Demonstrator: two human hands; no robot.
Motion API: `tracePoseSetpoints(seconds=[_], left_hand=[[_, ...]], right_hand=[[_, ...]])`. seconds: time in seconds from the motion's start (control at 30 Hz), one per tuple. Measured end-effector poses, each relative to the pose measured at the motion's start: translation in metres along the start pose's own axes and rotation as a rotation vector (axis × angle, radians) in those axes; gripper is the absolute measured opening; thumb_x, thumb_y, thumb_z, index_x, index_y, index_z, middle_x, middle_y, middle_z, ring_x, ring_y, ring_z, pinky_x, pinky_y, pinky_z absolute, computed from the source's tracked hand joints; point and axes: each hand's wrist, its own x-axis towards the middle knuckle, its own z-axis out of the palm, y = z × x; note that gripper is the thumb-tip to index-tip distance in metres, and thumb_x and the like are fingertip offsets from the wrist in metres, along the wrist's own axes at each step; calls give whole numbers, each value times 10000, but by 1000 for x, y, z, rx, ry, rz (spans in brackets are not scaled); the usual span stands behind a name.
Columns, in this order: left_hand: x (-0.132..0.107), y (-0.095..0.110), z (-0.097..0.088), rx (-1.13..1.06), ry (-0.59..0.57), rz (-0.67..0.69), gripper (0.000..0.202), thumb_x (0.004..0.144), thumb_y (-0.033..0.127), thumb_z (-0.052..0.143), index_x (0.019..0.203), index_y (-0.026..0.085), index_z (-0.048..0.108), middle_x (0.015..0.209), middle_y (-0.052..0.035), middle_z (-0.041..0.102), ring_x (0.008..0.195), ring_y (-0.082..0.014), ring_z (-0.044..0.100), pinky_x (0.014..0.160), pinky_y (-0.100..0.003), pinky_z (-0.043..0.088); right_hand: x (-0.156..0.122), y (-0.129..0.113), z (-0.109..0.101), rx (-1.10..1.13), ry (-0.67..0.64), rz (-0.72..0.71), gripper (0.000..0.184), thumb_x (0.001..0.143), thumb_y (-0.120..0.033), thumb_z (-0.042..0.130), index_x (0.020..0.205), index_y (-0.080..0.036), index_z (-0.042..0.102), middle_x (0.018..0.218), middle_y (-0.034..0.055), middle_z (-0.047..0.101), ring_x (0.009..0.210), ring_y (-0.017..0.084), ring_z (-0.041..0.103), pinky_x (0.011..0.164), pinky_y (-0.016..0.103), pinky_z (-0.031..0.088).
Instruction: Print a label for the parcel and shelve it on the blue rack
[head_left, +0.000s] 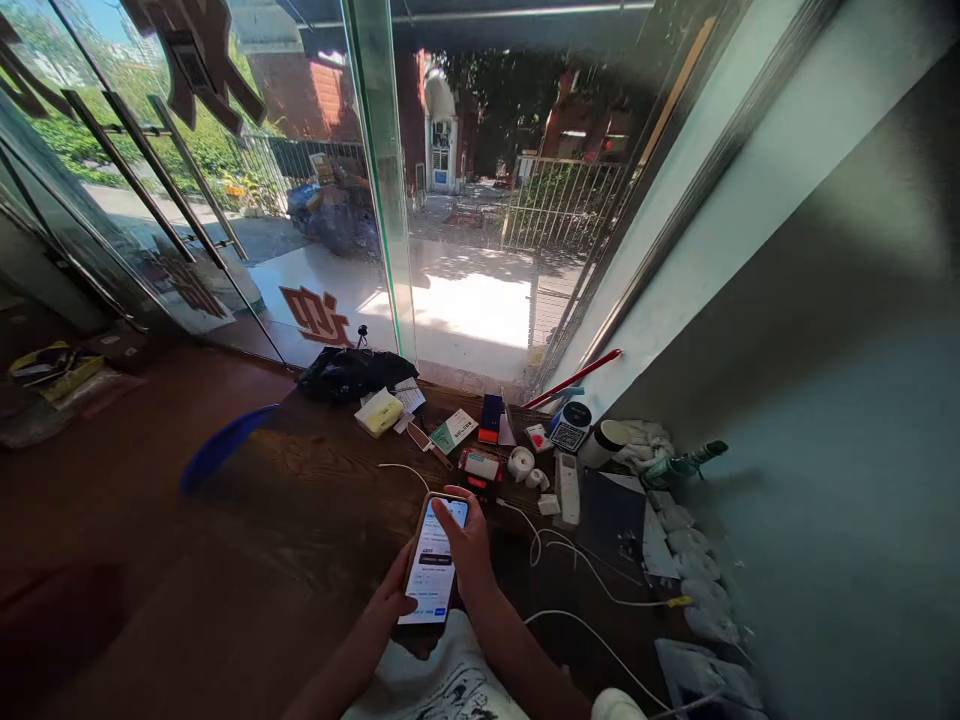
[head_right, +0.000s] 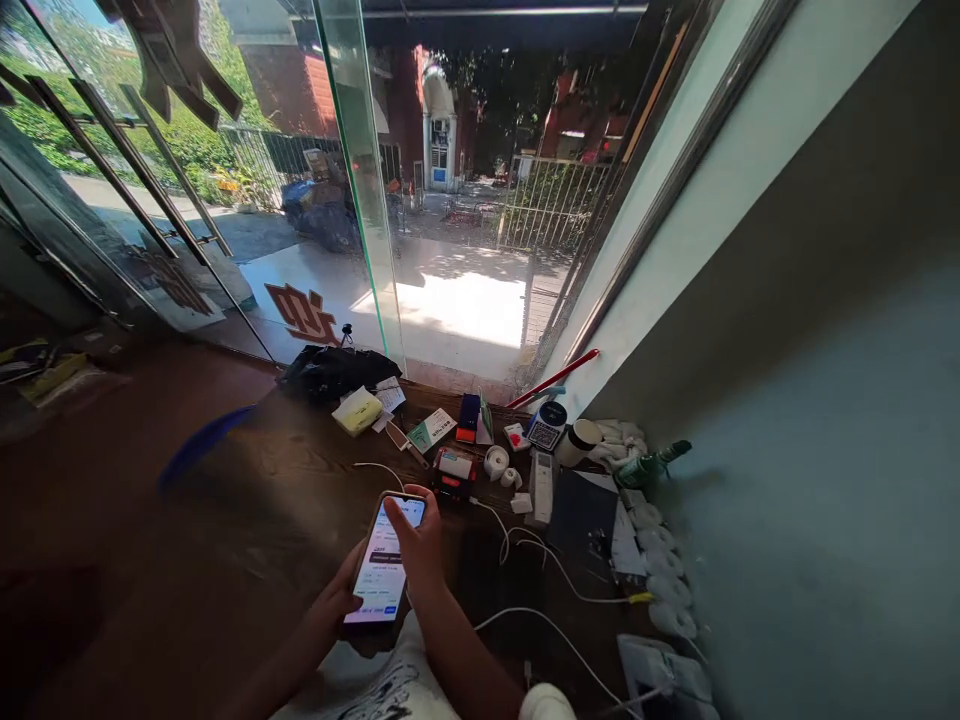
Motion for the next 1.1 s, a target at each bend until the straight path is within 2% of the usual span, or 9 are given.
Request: tracePoseSetpoints(seconds=[0.07,0.13,0.2,0.33,0.47,0.57,0.67,0.83,1.1], left_hand=[[-2,0,0,29,13,-58,831,602,228,565,1392,242,308,1225,-98,586,920,-308,610,607,-355,520],[-5,4,4,44,30,-91,901,611,247,523,1434,216,157,1140,-137,613,717,-290,631,425,-338,487],[-7,10,10,28,52,-77,919,601,255,505,1432,186,119,1072,-150,627,603,-263,612,347,-326,457],[-12,22,19,-30,84,-57,902,590,268,504,1413,188,144,1139,-159,595,620,-258,618,320,-300,448],[-14,23,17,-63,54,-49,835,651,286,477,1410,211,136,1014,-129,639,611,-251,621,343,-292,461],[-15,22,13,-93,82,-24,839,650,266,479,1411,201,133,1045,-133,629,623,-239,612,335,-289,462],[-15,22,12,-109,82,-18,825,663,253,480,1412,209,136,1096,-136,609,661,-235,609,345,-295,481],[-15,25,11,-108,43,-46,848,658,265,498,1414,242,115,1021,-122,629,597,-227,611,338,-293,473],[-16,28,11,-69,-4,-45,891,641,279,522,1418,224,89,1014,-125,634,551,-224,602,350,-296,454]], right_hand=[[-1,3,0,23,-20,15,381,696,-536,624,902,-225,543,615,-49,573,538,137,528,515,267,430],[-2,6,-1,30,-52,12,397,722,-589,549,894,-232,560,636,-37,584,577,152,545,543,276,439],[-4,9,-2,16,-89,0,409,705,-601,556,880,-232,581,689,-17,620,633,171,567,596,292,451],[-8,13,-7,-31,-174,-10,352,703,-529,575,844,-210,624,769,18,672,696,199,587,700,327,453],[-14,14,-13,-69,-254,10,225,668,-372,576,782,-193,652,736,21,686,663,202,582,660,316,445],[-17,13,-15,-95,-266,10,192,655,-327,553,734,-191,663,696,15,682,643,196,571,632,301,431],[-19,12,-14,-111,-263,-7,201,662,-329,538,729,-195,670,691,12,678,636,191,560,620,294,422],[-21,9,-10,-129,-242,-29,199,661,-353,547,696,-194,661,651,6,663,607,185,543,597,291,418],[-23,13,-7,-193,-162,-53,385,717,-562,563,643,-188,618,571,-6,601,536,154,482,506,265,378]])
